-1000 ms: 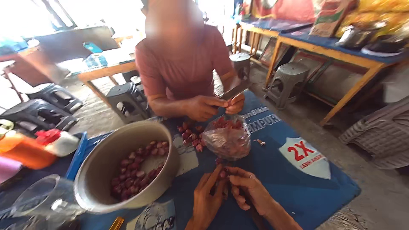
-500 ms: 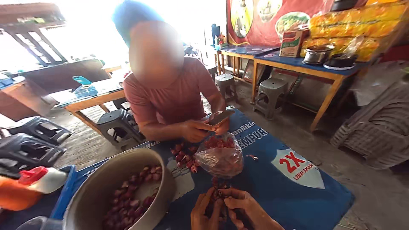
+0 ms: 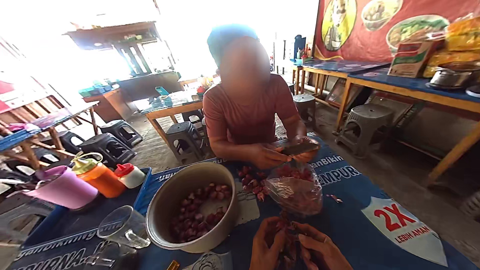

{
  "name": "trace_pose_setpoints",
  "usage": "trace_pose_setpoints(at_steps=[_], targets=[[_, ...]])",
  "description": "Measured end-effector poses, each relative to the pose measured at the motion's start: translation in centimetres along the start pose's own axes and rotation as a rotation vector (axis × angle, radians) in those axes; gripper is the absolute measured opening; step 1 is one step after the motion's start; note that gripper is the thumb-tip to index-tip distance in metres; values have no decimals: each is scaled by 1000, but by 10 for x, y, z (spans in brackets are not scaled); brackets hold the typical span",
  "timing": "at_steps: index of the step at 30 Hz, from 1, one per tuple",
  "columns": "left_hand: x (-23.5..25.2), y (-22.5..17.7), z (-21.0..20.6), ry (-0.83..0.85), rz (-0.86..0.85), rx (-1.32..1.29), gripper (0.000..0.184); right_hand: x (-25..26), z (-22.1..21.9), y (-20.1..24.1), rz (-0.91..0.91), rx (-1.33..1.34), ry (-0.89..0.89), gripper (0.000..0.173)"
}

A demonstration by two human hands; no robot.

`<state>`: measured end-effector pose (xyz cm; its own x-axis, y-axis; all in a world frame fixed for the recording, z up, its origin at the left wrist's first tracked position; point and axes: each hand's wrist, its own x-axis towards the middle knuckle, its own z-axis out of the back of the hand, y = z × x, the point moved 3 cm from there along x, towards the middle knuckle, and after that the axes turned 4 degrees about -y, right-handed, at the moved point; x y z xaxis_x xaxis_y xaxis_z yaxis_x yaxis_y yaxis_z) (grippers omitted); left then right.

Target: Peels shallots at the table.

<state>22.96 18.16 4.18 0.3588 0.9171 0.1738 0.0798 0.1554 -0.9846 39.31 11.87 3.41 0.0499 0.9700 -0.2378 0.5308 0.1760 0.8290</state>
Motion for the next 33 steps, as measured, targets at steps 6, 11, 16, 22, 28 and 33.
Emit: trace_pose_setpoints(at_steps=[6,11,16,22,28,33], targets=[[5,7,5,-65,8,-79,28,-1,-3,7,1,-5,-54,34],[7,2,8,-72,119,-101,29,-3,-2,13,-6,-21,-57,39],[10,2,6,-65,94,-125,25,-5,-12,12,-10,-109,100,54],[13,1,7,-62,84,-147,24,0,-17,12,-40,-153,120,58],[12,1,7,-56,113,-155,27,-1,-15,11,-55,-162,114,59],[12,0,7,-77,154,-141,22,-1,-16,12,-74,-173,118,58]])
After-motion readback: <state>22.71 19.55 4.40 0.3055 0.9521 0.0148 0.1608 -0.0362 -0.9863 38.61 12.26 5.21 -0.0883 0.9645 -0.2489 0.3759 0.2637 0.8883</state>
